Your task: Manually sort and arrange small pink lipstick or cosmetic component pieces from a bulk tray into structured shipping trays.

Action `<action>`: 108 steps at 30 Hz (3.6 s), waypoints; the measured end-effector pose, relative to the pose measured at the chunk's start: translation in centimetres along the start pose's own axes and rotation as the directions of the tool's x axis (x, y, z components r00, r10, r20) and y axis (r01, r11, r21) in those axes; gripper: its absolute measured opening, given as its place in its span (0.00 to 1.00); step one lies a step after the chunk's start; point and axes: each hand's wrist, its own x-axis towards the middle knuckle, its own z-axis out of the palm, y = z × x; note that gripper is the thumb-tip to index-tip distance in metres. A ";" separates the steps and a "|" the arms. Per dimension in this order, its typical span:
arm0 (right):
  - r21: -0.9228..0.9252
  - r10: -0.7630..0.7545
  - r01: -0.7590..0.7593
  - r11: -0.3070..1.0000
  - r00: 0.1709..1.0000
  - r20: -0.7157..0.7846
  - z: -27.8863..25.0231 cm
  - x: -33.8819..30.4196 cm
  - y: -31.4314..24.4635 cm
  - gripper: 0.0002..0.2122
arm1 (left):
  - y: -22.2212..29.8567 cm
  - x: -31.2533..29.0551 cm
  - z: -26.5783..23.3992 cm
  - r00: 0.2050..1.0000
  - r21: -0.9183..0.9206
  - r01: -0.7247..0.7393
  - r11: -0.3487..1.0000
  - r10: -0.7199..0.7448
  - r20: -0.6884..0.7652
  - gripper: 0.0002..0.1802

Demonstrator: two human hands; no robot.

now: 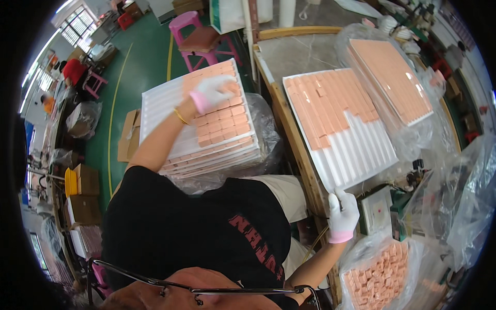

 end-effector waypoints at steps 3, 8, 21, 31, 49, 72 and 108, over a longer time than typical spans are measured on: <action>0.090 0.024 -0.024 0.996 1.000 0.003 0.8 0.7 0.2 0.12 | -8.7 -2.4 -7.4 0.957 0.467 0.266 0.844 -0.173 -0.232 0.12; 0.103 -0.009 0.005 0.995 0.999 0.037 1.9 1.5 -1.2 0.11 | -16.3 -4.7 -9.5 0.896 0.526 0.444 0.725 -0.372 -0.243 0.06; 0.055 0.098 -0.100 0.994 0.995 0.032 2.4 0.3 -1.3 0.10 | -22.3 -5.3 -6.2 0.687 -0.396 0.608 0.688 -0.706 -0.173 0.33; 0.056 0.127 -0.138 0.989 0.588 -0.799 -1.9 -5.5 0.7 0.14 | 11.4 -1.6 7.2 0.878 -0.111 -0.357 0.928 0.293 -0.378 0.27; -0.374 0.321 -0.458 0.806 0.870 -0.373 -4.7 -14.5 7.0 0.08 | 46.0 -3.3 46.4 0.783 -0.453 0.008 0.891 0.276 0.557 0.39; -0.562 0.259 -0.575 0.594 0.799 -0.542 -16.9 -11.8 13.9 0.16 | 46.2 3.2 51.5 0.776 -0.757 0.575 0.310 0.088 0.625 0.45; -0.304 0.522 -0.637 0.708 0.762 -0.382 -4.5 -16.8 4.6 0.20 | 41.7 -7.0 36.0 0.548 -0.772 0.088 0.630 0.617 0.566 0.31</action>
